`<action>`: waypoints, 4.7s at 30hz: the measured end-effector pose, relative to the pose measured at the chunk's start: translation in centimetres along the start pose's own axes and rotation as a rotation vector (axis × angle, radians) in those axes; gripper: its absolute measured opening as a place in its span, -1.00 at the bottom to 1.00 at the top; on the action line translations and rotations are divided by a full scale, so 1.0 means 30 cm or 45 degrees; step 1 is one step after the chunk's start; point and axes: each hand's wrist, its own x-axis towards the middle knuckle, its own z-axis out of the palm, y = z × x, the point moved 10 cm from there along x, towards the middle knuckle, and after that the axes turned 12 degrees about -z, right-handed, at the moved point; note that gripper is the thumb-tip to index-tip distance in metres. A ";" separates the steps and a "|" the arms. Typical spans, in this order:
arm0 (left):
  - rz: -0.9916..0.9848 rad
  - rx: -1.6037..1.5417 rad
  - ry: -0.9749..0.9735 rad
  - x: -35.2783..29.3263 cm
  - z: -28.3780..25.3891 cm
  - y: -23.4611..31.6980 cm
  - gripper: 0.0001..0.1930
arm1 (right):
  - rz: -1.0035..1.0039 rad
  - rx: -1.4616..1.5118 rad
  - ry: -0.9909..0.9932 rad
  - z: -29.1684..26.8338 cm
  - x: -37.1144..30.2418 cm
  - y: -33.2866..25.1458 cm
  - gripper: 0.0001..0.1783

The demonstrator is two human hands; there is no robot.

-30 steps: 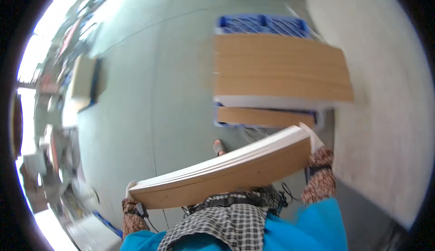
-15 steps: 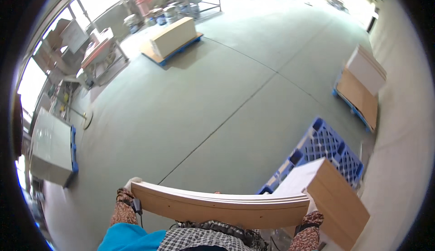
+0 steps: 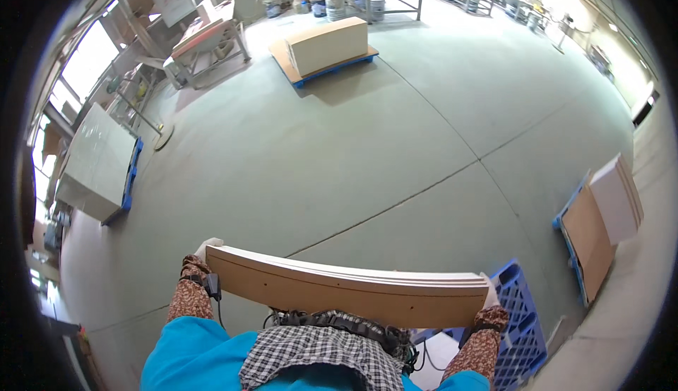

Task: The recorder is sanding the edges of wooden furniture panels using sandpaper in a manufacturing workshop.

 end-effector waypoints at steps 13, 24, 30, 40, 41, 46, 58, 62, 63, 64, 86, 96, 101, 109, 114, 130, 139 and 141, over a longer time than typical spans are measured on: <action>0.038 -0.318 0.012 0.127 0.238 0.079 -0.56 | 0.226 -0.253 -0.090 0.364 0.858 -0.547 -0.52; 0.106 -0.241 -0.044 0.506 0.751 0.878 -0.60 | 0.071 -0.297 -0.100 0.321 1.516 -1.007 -0.54; 0.138 -0.214 0.101 0.522 0.979 1.243 -0.73 | 0.113 -0.340 0.081 0.452 1.673 -1.138 -0.51; 0.130 -0.121 0.033 0.774 1.445 1.711 -0.71 | 0.099 -0.271 -0.029 0.504 2.446 -1.625 -0.50; 0.163 -0.209 0.021 0.785 1.434 1.697 -0.66 | 0.063 -0.290 -0.234 0.589 2.545 -1.673 -0.52; 0.084 -0.403 0.050 0.765 1.579 1.743 -0.60 | 0.277 -0.325 -0.147 0.725 2.934 -1.808 -0.54; 0.194 -0.490 0.113 1.069 1.879 2.304 -0.61 | 0.252 -0.536 -0.179 1.098 3.601 -2.177 -0.52; 0.178 -0.459 0.024 1.199 2.004 2.613 -0.61 | 0.210 -0.476 -0.214 1.186 3.827 -2.324 -0.51; 0.144 -0.443 0.101 1.118 2.099 2.691 -0.60 | 0.084 -0.623 -0.010 1.249 3.813 -2.374 -0.52; 0.124 -0.454 0.110 1.161 2.123 2.724 -0.60 | 0.104 -0.636 -0.006 1.327 3.816 -2.389 -0.52; 0.206 -0.948 0.176 1.413 2.567 3.543 -0.58 | 0.363 -0.955 -0.333 2.322 5.486 -2.796 -0.50; 0.240 -0.936 0.289 1.681 2.485 4.103 -0.41 | 0.311 -1.073 -0.389 2.805 6.096 -2.761 -0.53; 0.162 -0.894 0.142 1.849 2.422 4.604 -0.40 | 0.323 -0.902 -0.433 2.950 6.371 -2.822 -0.53; 0.106 -0.670 -0.015 2.048 2.524 5.427 -0.27 | 0.314 -0.648 -0.221 3.059 6.613 -2.905 -0.53; 0.037 -0.575 0.018 2.106 2.739 5.976 -0.26 | 0.223 -0.516 -0.080 3.062 6.871 -3.046 -0.54; 0.110 -0.318 -0.344 2.648 3.044 7.107 -0.04 | 0.112 -0.429 0.252 3.336 7.207 -3.364 -0.48; 0.322 -0.095 -0.433 2.804 3.319 7.795 -0.26 | -0.079 -0.225 0.392 3.233 7.283 -3.322 -0.38; 0.348 0.083 -0.364 2.797 3.340 7.920 -0.51 | -0.088 -0.248 0.346 3.313 7.271 -3.319 -0.26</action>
